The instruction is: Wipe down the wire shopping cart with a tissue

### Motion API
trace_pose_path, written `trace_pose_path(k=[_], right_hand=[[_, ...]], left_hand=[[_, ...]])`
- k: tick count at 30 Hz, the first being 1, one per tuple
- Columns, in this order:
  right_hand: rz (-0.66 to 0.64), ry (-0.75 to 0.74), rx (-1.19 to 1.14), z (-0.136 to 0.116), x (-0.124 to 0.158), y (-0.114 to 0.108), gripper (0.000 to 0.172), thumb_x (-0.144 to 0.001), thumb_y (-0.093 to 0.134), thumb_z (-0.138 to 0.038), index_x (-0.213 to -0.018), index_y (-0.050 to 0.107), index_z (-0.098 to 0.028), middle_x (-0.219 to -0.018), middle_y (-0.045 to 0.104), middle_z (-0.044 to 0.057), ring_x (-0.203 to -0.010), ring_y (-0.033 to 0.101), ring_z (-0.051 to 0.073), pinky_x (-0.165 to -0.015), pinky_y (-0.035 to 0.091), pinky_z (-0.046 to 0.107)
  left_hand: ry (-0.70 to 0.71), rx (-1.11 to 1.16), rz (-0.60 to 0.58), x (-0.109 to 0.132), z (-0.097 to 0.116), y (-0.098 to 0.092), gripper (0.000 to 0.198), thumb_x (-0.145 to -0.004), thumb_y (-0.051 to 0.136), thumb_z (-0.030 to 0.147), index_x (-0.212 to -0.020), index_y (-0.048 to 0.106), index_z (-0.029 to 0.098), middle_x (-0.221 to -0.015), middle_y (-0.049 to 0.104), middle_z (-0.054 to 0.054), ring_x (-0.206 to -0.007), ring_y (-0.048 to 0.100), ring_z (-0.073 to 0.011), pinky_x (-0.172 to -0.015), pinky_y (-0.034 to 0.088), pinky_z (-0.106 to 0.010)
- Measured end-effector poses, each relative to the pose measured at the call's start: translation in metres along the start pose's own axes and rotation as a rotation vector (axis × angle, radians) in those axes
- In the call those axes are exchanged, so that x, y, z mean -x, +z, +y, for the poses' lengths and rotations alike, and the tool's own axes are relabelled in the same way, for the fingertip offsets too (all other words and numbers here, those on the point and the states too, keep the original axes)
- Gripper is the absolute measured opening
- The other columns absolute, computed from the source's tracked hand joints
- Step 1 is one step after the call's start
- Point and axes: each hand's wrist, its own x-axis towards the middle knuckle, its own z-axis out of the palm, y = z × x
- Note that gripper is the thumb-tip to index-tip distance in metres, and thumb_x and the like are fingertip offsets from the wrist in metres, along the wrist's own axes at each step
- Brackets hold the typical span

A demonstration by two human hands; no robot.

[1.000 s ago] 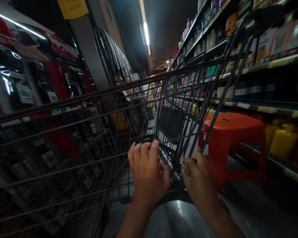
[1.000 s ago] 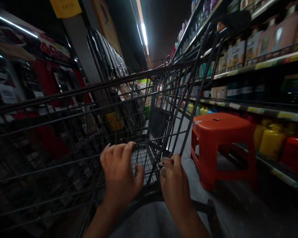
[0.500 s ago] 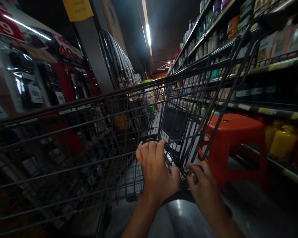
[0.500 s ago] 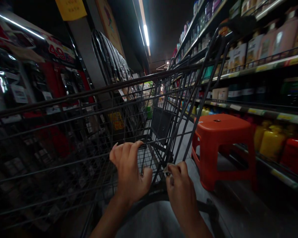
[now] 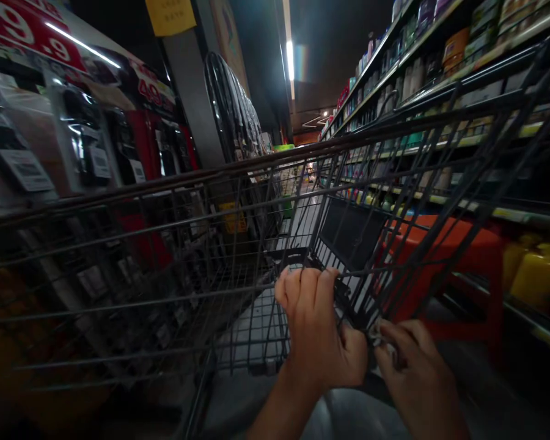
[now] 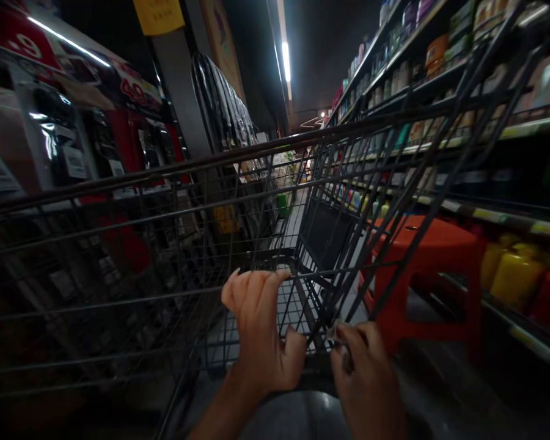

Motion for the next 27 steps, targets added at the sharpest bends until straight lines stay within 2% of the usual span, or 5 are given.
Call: trace_pose_path(k=[5, 11, 17, 23, 27], right_hand=[[0.024, -0.059, -0.011, -0.002, 0.0, -0.009, 0.017, -0.091, 0.045, -0.02, -0.094, 0.061, -0.017, -0.081, 0.056, 0.001, -0.058, 0.064, 0.009, -0.054, 0.052, 0.017], [-0.026, -0.08, -0.075, -0.005, -0.001, -0.011, 0.017, -0.089, 0.046, -0.018, -0.094, 0.062, -0.02, -0.08, 0.058, 0.001, -0.059, 0.064, 0.01, -0.052, 0.052, 0.018], [0.022, -0.071, -0.088, -0.01, -0.01, -0.027, 0.013, -0.09, 0.048, -0.024, -0.091, 0.062, -0.023, -0.082, 0.06, 0.001, -0.059, 0.062, 0.01, -0.05, 0.05, 0.02], [0.148, -0.04, 0.002, -0.014, -0.039, -0.047, 0.014, -0.094, 0.05, -0.031, -0.09, 0.061, -0.023, -0.086, 0.06, 0.005, -0.074, 0.063, 0.017, -0.054, 0.049, 0.027], [0.261, -0.062, -0.002, -0.026, -0.073, -0.05, 0.008, -0.092, 0.056, -0.024, -0.096, 0.063, -0.022, -0.097, 0.06, 0.007, -0.087, 0.064, 0.018, -0.068, 0.054, 0.029]], left_hand=[[0.025, -0.011, 0.024, 0.002, -0.003, -0.002, 0.052, -0.058, 0.045, 0.021, -0.109, 0.053, 0.017, -0.092, 0.052, -0.005, -0.095, 0.046, -0.0244, -0.103, 0.025, -0.049], [0.046, -0.107, 0.073, -0.001, -0.019, 0.002, 0.048, -0.058, 0.047, 0.017, -0.105, 0.054, 0.02, -0.09, 0.054, -0.004, -0.093, 0.047, -0.0236, -0.102, 0.028, -0.048], [0.127, -0.147, 0.052, -0.007, -0.046, -0.005, 0.031, -0.077, 0.042, 0.026, -0.105, 0.053, 0.019, -0.09, 0.055, -0.006, -0.09, 0.048, -0.0237, -0.098, 0.032, -0.048], [0.13, -0.2, 0.046, -0.01, -0.076, -0.011, 0.029, -0.088, 0.034, 0.035, -0.104, 0.054, 0.02, -0.09, 0.054, -0.006, -0.092, 0.047, -0.0234, -0.098, 0.033, -0.048], [0.087, -0.211, 0.056, -0.011, -0.089, -0.012, 0.032, -0.091, 0.031, 0.04, -0.101, 0.055, 0.02, -0.089, 0.052, -0.005, -0.092, 0.047, -0.0232, -0.102, 0.033, -0.05]])
